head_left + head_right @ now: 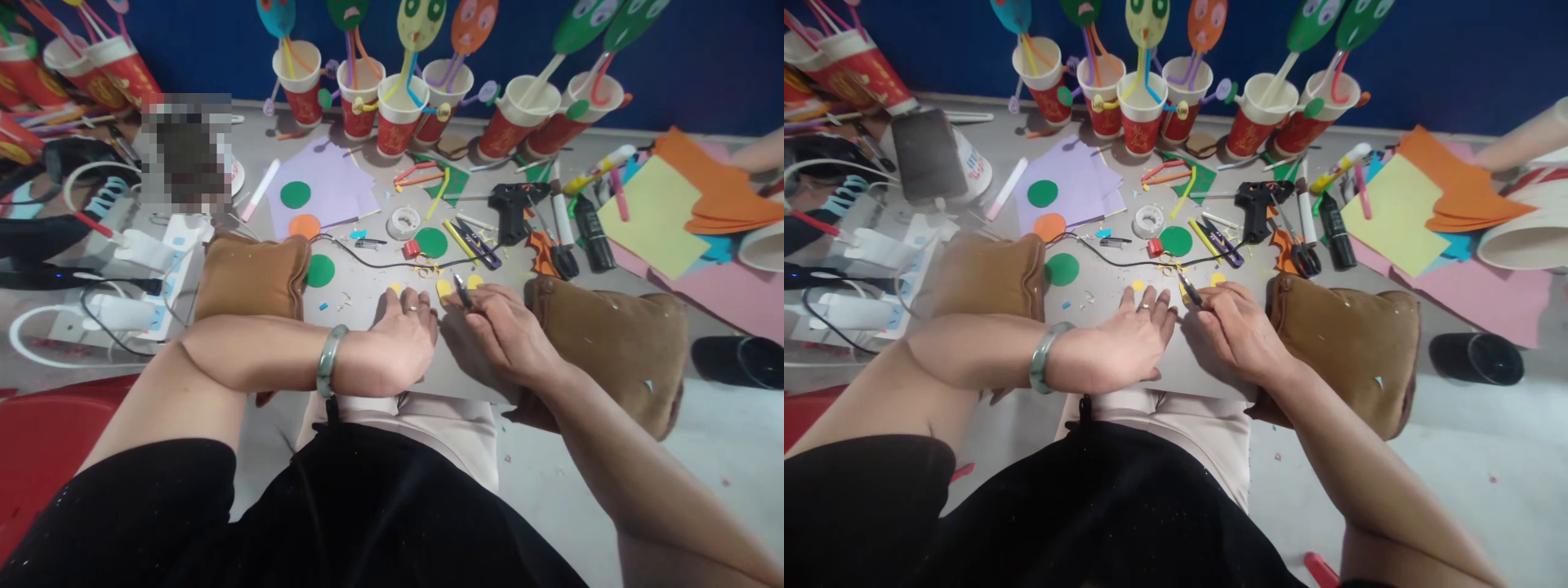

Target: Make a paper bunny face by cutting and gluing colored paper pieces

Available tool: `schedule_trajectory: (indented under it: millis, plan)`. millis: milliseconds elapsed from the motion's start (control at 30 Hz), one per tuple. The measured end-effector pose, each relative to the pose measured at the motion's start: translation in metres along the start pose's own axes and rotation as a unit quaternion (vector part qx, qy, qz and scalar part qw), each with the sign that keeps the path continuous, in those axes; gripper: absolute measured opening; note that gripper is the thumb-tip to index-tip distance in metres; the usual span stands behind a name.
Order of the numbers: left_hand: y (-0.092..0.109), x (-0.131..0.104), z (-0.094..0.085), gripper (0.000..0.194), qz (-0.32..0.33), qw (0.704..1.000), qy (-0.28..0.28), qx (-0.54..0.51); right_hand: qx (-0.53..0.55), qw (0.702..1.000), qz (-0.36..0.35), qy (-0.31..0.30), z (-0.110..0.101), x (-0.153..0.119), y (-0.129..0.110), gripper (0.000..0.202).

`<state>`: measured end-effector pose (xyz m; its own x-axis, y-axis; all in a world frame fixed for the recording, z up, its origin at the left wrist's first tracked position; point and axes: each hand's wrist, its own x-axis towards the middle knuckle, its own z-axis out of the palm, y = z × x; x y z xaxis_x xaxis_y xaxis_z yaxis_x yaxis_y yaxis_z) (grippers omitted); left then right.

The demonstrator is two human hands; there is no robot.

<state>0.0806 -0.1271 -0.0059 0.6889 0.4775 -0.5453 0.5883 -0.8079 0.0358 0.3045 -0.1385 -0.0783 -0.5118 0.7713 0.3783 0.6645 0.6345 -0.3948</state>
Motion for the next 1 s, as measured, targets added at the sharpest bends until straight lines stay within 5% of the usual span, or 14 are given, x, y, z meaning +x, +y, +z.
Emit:
schedule_trajectory:
  millis: [200,333,467,633,833,1000]
  plan:
    - [0.002,0.013,0.019,0.095,0.059,0.995,0.079,0.022,0.026,0.978,0.166,0.120,-0.006,0.000,0.003,0.022]
    - [0.002,0.021,0.027,0.098,0.072,0.991,0.110,0.032,0.077,0.963,0.177,0.190,0.005,-0.001,0.013,0.021]
    - [-0.002,0.021,0.030,0.098,0.089,0.981,0.162,0.064,0.150,0.943,0.182,0.234,0.015,0.000,0.021,0.045]
    - [-0.009,0.018,0.030,0.102,0.120,0.975,0.175,0.070,0.187,0.938,0.195,0.216,0.009,0.003,0.016,0.026]
    - [-0.018,0.018,0.033,0.093,0.159,0.966,0.203,0.026,0.268,0.909,0.219,0.230,0.007,0.007,0.009,0.029]
    - [-0.024,0.019,0.034,0.092,0.179,0.963,0.199,-0.022,0.202,0.932,0.191,0.231,0.011,0.006,0.010,0.032]
